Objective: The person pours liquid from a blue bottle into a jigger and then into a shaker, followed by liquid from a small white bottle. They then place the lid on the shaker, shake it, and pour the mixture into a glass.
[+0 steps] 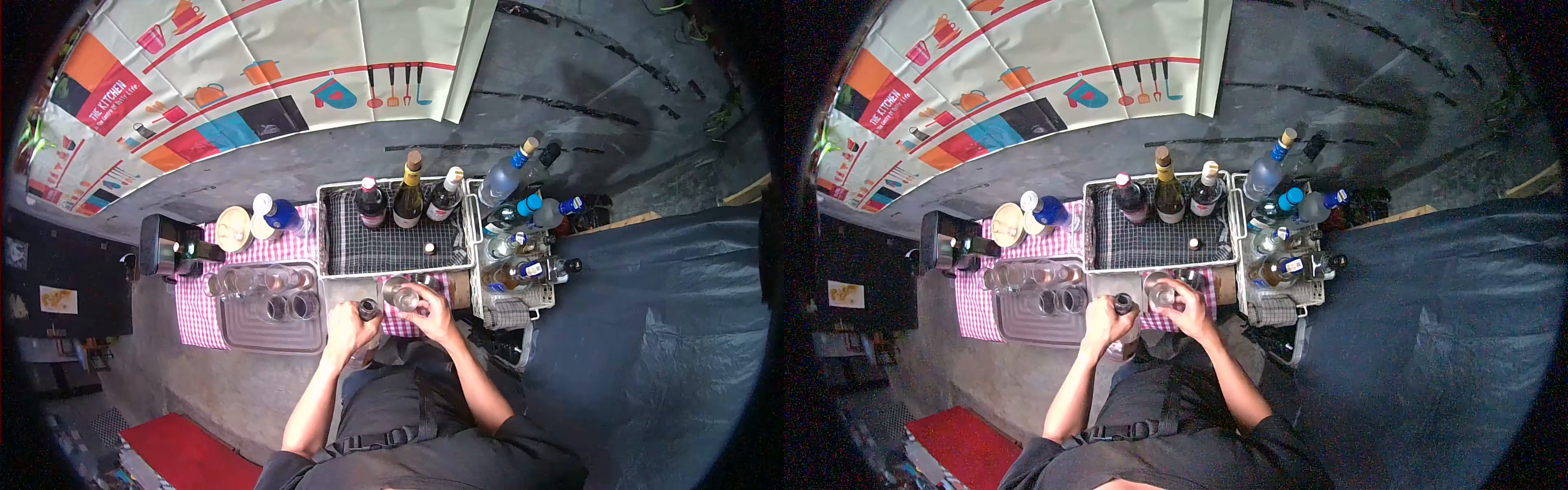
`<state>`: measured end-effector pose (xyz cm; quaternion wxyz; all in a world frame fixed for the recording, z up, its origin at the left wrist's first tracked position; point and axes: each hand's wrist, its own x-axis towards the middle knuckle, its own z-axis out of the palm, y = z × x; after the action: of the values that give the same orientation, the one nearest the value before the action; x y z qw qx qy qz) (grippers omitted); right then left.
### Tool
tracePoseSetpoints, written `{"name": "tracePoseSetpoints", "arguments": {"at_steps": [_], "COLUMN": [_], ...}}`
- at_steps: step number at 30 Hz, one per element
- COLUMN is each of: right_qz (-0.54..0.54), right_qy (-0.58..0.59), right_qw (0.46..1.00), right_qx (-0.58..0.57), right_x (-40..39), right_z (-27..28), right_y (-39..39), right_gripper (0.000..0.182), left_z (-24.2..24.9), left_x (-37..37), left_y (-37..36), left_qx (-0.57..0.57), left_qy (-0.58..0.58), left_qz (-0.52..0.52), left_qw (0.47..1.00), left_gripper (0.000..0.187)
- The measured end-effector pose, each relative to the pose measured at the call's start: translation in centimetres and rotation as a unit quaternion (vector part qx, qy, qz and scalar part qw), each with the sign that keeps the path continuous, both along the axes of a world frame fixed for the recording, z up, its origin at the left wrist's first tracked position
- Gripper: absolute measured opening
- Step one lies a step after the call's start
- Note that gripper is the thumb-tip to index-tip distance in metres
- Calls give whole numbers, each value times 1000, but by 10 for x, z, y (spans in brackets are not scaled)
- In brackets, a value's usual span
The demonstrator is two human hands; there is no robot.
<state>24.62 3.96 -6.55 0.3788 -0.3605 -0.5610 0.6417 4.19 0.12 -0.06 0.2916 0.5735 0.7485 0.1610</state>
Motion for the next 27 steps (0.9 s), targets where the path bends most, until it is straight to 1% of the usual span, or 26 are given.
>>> {"name": "tracePoseSetpoints", "arguments": {"at_steps": [2, 3, 4, 6, 7, 9, 11, 12, 13, 14, 16, 19, 22, 27], "right_qz": [-29, -47, -44, -43, -43, -20, -19, -17, -35, -35, -20, 1, 26, 14], "right_qy": [-106, -160, -188, -224, -224, -275, -297, -318, -304, -304, -336, -357, -371, -366], "right_qw": [994, 985, 979, 969, 968, 954, 945, 937, 943, 943, 923, 911, 904, 902], "right_qx": [10, 50, 71, 98, 99, 119, 132, 146, 129, 130, 186, 207, 211, 229], "right_x": [5, 6, 9, 12, 13, 14, 12, 10, 6, 4, 1, -4, -9, -11], "right_z": [0, -2, -2, -3, -6, -10, -13, -13, -12, -11, -10, -10, 0, 8], "right_y": [1, 0, 1, 2, 4, 6, 6, 6, 6, 6, 9, 13, 15, 16], "right_gripper": [59, 61, 61, 61, 61, 66, 67, 69, 61, 61, 57, 54, 54, 57], "left_z": [-8, -10, -10, -10, -10, -11, -10, -9, -8, -9, -11, -9, -5, -12], "left_x": [-2, -3, -5, -9, -10, -14, -18, -20, -21, -22, -24, -24, -20, -18], "left_y": [-9, -13, -16, -21, -22, -27, -29, -29, -29, -29, -29, -28, -24, -17], "left_qx": [-6, -7, -8, -13, -17, -12, -8, -27, -46, -45, -60, -66, -59, -82], "left_qy": [-12, -11, -10, -2, 5, 18, 30, 35, 39, 39, 45, 35, 45, 59], "left_qz": [19, 26, 32, 36, 37, 37, 37, 33, 30, 30, 31, 26, 11, -19], "left_qw": [1000, 1000, 999, 999, 999, 999, 999, 998, 998, 998, 997, 997, 997, 995], "left_gripper": [33, 33, 33, 33, 33, 33, 33, 34, 34, 34, 34, 34, 36, 40]}}
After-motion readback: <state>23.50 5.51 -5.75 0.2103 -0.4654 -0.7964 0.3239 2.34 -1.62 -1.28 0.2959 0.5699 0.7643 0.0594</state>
